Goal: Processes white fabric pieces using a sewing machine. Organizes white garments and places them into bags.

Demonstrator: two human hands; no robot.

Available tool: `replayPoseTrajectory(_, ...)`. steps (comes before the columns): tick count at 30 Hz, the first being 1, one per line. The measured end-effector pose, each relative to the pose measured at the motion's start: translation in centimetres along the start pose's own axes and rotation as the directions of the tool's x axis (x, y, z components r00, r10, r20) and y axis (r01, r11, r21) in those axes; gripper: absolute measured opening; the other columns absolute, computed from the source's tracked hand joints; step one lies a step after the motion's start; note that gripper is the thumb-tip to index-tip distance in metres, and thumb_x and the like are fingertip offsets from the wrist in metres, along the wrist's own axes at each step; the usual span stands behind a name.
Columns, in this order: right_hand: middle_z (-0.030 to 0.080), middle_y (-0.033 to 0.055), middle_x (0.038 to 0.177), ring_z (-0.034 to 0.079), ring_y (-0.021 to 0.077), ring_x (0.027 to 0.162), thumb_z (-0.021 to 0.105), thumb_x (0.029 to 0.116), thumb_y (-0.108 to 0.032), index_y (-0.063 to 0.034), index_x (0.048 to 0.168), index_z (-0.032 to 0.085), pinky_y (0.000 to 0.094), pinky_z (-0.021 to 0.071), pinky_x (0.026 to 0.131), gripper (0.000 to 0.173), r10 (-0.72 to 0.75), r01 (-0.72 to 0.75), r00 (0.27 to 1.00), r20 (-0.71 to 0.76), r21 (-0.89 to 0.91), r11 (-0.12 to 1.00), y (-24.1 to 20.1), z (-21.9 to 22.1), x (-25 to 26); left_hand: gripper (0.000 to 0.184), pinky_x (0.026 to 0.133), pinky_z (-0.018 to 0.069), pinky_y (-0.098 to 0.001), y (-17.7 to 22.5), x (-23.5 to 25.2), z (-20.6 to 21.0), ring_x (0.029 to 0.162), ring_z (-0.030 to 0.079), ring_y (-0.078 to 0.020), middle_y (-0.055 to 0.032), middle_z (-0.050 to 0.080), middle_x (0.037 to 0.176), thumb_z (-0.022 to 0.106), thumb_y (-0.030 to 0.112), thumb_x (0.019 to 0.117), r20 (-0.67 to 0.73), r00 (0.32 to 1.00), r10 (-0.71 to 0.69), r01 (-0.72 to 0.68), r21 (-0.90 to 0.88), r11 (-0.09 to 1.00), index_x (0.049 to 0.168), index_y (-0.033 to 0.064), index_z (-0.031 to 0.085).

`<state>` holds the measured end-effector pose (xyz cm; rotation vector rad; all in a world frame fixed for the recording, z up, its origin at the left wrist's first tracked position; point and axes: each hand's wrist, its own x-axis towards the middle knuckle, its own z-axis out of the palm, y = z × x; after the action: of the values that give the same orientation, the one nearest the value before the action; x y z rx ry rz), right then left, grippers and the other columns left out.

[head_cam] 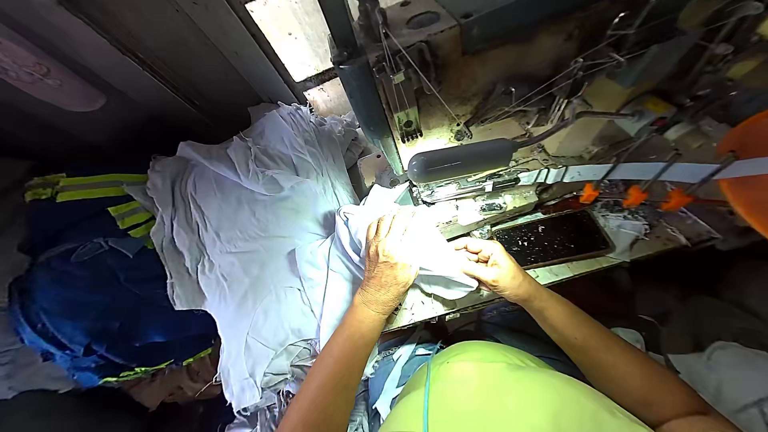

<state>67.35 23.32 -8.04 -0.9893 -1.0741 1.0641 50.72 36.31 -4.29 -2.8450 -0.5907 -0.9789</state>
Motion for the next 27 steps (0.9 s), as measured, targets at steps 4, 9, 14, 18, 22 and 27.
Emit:
replayPoseTrajectory(4,0.062,-0.0123,0.069,0.046,-0.0071,0.051,0.054,0.0927,-0.002,-0.0021,0.126,0.06,0.0102,0.0353,0.045,0.034,0.067,-0.069,0.996,0.051,0.052,0.996,-1.2,0.0,1.1,0.031,0.1,0.0506,-0.049,0.7,-0.4,0.8,0.12,0.066,-0.0348,-0.0162,0.071,0.128,0.053,0.007,0.0917,-0.05,0.998,-0.048,0.048,0.013,0.999,0.11,-0.0026,0.076)
replayPoseTrajectory(9,0.05,-0.0146,0.055,0.04,-0.0073,0.045,0.056,0.0877,-0.003,-0.0124,0.095,0.064,0.0108,0.0322,0.044,0.014,0.085,-0.087,0.995,0.051,0.037,0.995,-2.2,-0.4,2.5,0.044,0.102,0.0488,-0.0512,1.2,0.3,1.4,0.126,0.063,-0.0364,-0.0174,0.065,0.138,0.054,0.012,0.0892,0.001,0.995,-0.1,0.1,-0.009,0.995,0.127,-0.0043,0.068)
replayPoseTrajectory(14,0.053,-0.0149,0.056,0.044,-0.008,0.046,0.056,0.0895,-0.001,-0.0098,0.101,0.063,0.0092,0.0343,0.044,0.016,0.085,-0.086,0.996,0.037,0.022,0.996,-2.2,-0.9,1.7,0.042,0.105,0.0476,-0.0515,1.6,0.5,1.8,0.128,0.061,-0.0376,-0.0198,0.064,0.137,0.053,0.012,0.0908,-0.008,0.99,-0.139,0.139,-0.003,0.99,0.125,-0.0049,0.069)
replayPoseTrajectory(18,0.057,-0.0134,0.064,0.047,-0.0071,0.05,0.053,0.0932,0.001,-0.0072,0.11,0.062,0.0096,0.0375,0.046,0.021,0.099,-0.098,0.995,-0.029,0.054,0.994,-1.4,-0.7,0.5,0.034,0.103,0.0475,-0.0535,2.1,0.7,2.0,0.128,0.059,-0.0387,-0.0213,0.065,0.134,0.056,0.009,0.0898,-0.038,0.986,-0.16,0.158,-0.029,0.987,0.117,-0.0052,0.071)
replayPoseTrajectory(22,0.064,-0.0106,0.08,0.054,-0.0074,0.065,0.059,0.0954,-0.004,-0.0062,0.094,0.067,0.0102,0.0439,0.06,0.009,-0.05,0.037,0.99,-0.128,-0.099,0.994,1.2,-1.0,-0.1,0.041,0.107,0.0424,-0.0556,2.8,1.3,1.5,0.136,0.054,-0.0347,-0.0143,0.063,0.14,0.054,0.01,0.0917,0.016,0.976,-0.217,0.216,0.04,0.976,0.129,-0.0002,0.068)
replayPoseTrajectory(27,0.067,-0.0033,0.094,0.064,-0.0032,0.087,0.058,0.098,-0.006,-0.0013,0.094,0.069,0.0147,0.0542,0.08,0.012,-0.111,0.08,0.979,-0.172,-0.178,0.981,1.8,-1.0,-0.1,0.051,0.107,0.0447,-0.0522,1.7,1.9,0.8,0.131,0.058,-0.0391,-0.0261,0.061,0.138,0.057,0.015,0.0864,0.069,0.978,-0.195,0.198,-0.035,0.98,0.13,-0.0127,0.06)
